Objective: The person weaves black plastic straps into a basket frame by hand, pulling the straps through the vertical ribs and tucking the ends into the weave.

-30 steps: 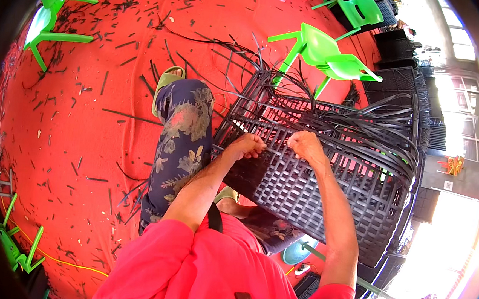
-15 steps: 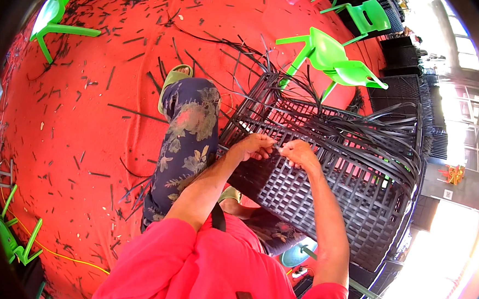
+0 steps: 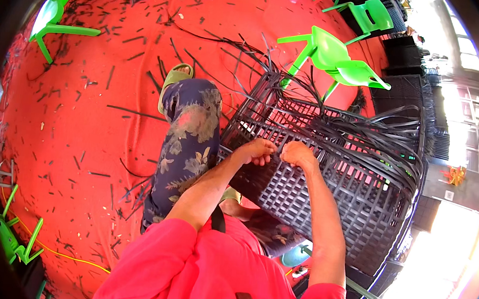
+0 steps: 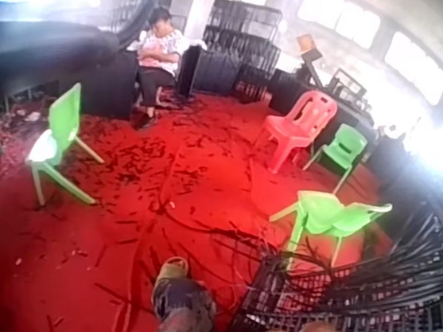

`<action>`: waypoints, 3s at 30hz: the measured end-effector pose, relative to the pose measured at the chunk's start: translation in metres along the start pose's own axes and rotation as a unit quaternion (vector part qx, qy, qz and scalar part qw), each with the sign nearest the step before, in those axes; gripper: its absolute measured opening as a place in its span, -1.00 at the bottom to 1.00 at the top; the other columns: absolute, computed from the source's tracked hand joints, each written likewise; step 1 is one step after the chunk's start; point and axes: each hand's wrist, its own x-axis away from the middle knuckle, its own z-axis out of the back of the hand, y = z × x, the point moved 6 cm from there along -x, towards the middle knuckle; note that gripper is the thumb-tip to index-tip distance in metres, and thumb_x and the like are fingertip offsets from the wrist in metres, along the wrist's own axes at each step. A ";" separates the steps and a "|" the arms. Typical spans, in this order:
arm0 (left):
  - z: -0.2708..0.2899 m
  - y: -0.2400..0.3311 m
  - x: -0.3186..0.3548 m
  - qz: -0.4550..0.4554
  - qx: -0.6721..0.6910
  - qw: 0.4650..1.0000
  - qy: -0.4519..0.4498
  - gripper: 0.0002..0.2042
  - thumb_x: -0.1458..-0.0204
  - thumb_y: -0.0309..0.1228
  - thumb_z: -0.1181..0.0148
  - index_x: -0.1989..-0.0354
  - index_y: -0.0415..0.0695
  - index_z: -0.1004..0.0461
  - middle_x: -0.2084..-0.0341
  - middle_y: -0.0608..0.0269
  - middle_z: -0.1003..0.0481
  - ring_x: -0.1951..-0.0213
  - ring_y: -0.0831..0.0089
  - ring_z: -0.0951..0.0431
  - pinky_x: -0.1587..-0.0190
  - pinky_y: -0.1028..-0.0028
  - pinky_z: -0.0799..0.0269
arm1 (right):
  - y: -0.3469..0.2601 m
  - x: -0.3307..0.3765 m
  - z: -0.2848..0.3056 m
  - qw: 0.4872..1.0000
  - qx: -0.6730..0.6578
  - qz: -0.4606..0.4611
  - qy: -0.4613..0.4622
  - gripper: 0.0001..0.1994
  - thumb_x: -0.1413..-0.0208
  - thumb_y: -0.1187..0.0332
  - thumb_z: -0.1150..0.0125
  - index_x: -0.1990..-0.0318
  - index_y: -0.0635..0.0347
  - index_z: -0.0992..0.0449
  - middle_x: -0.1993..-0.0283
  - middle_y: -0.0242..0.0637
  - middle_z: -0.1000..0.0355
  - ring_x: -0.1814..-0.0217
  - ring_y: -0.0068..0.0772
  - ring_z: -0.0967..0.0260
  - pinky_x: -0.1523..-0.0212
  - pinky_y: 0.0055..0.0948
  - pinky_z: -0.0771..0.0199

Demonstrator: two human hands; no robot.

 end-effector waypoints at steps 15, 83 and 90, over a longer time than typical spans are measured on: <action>0.001 -0.011 -0.005 0.061 0.024 0.997 -0.048 -0.70 -0.18 -0.41 0.03 -0.08 -0.13 -0.29 0.60 0.13 -0.54 0.73 0.43 -0.51 0.79 0.56 -0.30 | 0.010 0.011 0.004 0.987 -0.149 -0.058 0.004 -0.68 0.13 0.20 -0.06 0.62 0.31 -0.52 0.70 -0.16 -0.43 0.66 -0.29 -0.44 0.57 -0.36 -0.43; 0.013 0.054 0.037 -0.146 -0.450 0.880 0.029 -0.91 -0.01 -0.40 -0.19 0.39 -0.14 -0.50 0.49 0.36 -0.40 0.49 0.60 -0.40 0.43 0.55 -0.34 | 0.054 0.404 0.001 0.699 -0.196 -0.084 0.683 -0.42 -0.20 0.02 0.12 -0.15 0.39 -0.34 -0.21 0.21 -0.24 -0.30 0.16 -0.15 -0.27 0.03 -0.10; 0.098 0.036 0.044 -0.094 -0.610 0.782 0.082 -0.88 -0.02 -0.31 -0.15 0.40 -0.07 -0.48 0.62 0.28 -0.46 0.52 0.46 -0.49 0.45 0.44 -0.39 | 0.052 0.409 0.002 0.718 -0.163 -0.064 0.673 -0.45 -0.18 0.07 0.09 -0.11 0.41 -0.38 -0.21 0.24 -0.23 -0.30 0.18 -0.14 -0.29 0.06 -0.04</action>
